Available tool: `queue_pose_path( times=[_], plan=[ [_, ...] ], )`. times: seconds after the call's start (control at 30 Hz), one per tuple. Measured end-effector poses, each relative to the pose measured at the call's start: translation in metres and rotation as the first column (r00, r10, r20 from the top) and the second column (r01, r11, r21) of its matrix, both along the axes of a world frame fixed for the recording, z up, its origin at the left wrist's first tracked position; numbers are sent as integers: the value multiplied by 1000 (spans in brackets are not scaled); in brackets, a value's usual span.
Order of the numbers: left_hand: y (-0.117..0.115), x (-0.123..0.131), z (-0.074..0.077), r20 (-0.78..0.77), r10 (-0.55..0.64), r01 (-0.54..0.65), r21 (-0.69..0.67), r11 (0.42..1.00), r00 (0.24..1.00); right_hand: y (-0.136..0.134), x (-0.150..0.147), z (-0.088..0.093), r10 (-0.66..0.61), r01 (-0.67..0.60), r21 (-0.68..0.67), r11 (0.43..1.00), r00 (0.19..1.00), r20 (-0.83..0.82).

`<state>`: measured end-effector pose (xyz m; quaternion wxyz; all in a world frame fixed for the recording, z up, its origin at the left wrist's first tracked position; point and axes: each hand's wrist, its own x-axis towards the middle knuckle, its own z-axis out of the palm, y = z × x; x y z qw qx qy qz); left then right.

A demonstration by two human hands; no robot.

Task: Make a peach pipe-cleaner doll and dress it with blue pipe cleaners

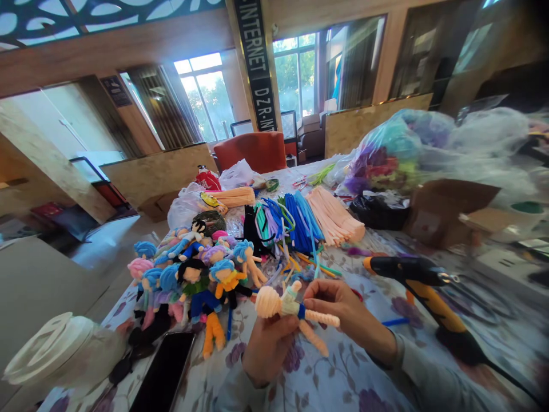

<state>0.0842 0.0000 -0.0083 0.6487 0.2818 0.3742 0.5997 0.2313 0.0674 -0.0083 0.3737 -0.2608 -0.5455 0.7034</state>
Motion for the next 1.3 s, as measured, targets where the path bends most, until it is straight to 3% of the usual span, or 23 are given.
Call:
queue_pose_path(
  times=[0.3,0.4,0.57,0.7,0.8,0.97,1.1,1.2,1.3],
  plan=[
    [-4,0,-1,-295,122,-127,1,992,948,-8,3,4,56,-53,53,997,997,-57],
    [-3,-1,-2,-322,126,-131,6,991,938,-10,7,7,81,-62,160,985,989,-121],
    [-3,-1,-3,-323,211,-227,-13,974,923,-11,21,16,-31,68,431,900,995,-93],
    [-3,-1,0,-351,165,-198,-59,978,922,-12,21,21,-81,70,563,823,997,-5],
    [-4,0,4,-339,118,-152,-74,986,933,-11,16,21,-74,27,619,785,996,50],
    [-3,1,2,-266,92,-109,-48,993,960,-3,12,10,-191,60,592,803,968,161],
    [-2,0,-1,-128,155,-155,9,988,980,-2,16,7,-356,149,677,720,918,177],
    [-1,-1,-1,-37,170,-168,54,984,985,-7,16,9,-331,170,737,654,941,77],
    [1,-1,-2,1,146,-145,85,986,989,-14,10,7,-276,162,744,648,961,32]
  ],
)
